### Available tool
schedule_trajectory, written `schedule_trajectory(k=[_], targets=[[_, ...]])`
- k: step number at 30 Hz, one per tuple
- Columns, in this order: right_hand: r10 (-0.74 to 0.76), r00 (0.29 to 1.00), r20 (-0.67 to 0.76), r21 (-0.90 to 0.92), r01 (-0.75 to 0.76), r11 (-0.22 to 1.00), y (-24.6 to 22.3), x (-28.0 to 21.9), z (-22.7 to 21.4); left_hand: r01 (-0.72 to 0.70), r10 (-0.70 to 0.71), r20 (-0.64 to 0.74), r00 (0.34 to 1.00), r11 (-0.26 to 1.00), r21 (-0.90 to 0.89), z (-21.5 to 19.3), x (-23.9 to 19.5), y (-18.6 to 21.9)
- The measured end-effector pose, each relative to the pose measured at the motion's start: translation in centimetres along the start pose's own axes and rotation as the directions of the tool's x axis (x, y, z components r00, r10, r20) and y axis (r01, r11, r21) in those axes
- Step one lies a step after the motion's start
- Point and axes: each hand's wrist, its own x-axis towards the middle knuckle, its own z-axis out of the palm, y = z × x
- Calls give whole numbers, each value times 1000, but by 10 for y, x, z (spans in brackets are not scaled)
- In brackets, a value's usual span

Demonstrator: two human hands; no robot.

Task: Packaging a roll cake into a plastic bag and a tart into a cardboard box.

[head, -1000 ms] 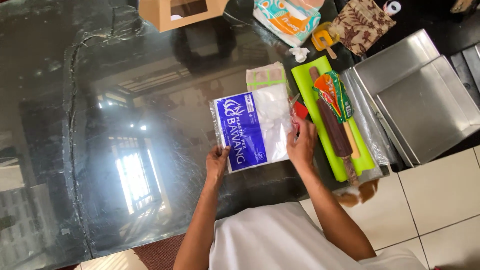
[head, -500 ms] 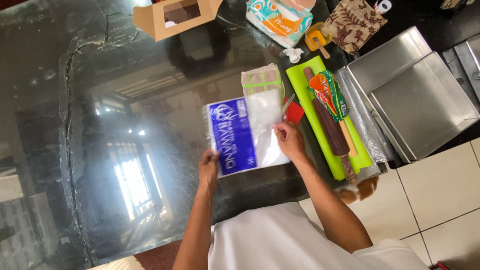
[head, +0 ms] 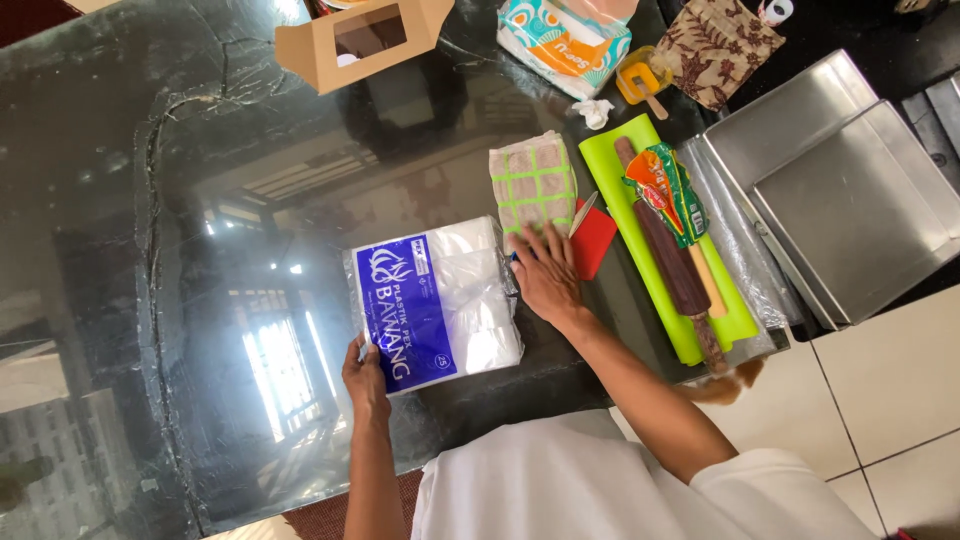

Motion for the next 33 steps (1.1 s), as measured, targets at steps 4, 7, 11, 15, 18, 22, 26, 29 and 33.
schedule_trajectory(k=[4, 7, 11, 15, 18, 22, 26, 29, 33], targets=[[-71, 995, 72, -85, 77, 993, 24, -5, 7, 51, -49, -61, 997, 998, 27, 1, 2, -6], [-68, 989, 130, -117, 84, 990, 41, -13, -8, 111, -111, -17, 994, 994, 17, -5, 0, -3], [-81, 993, 85, -139, 92, 986, 64, -22, -15, 105, -104, 58, 993, 995, -2, -13, 5, -7], [-79, 994, -75, -216, 61, 974, 19, -19, -33, 118, -119, 18, 993, 991, 58, -9, 3, -7], [106, 994, -4, 111, -104, 988, 1, -33, 3, 97, -98, 38, 994, 995, 19, -9, 5, -12], [306, 947, 98, 313, -321, 894, -18, -42, 51, 84, -84, 39, 996, 996, -7, -8, 4, -10], [309, 949, 66, 521, -297, 800, -25, -36, 60, 78, -78, 37, 996, 997, 13, -7, 7, -14], [403, 865, 298, 603, -498, 623, -48, -25, 13, 21, -20, 27, 999, 998, -56, 4, 1, -16], [462, 836, 297, 616, -537, 576, -28, -29, -1, 49, -40, 57, 998, 985, -164, 39, -2, -9]])
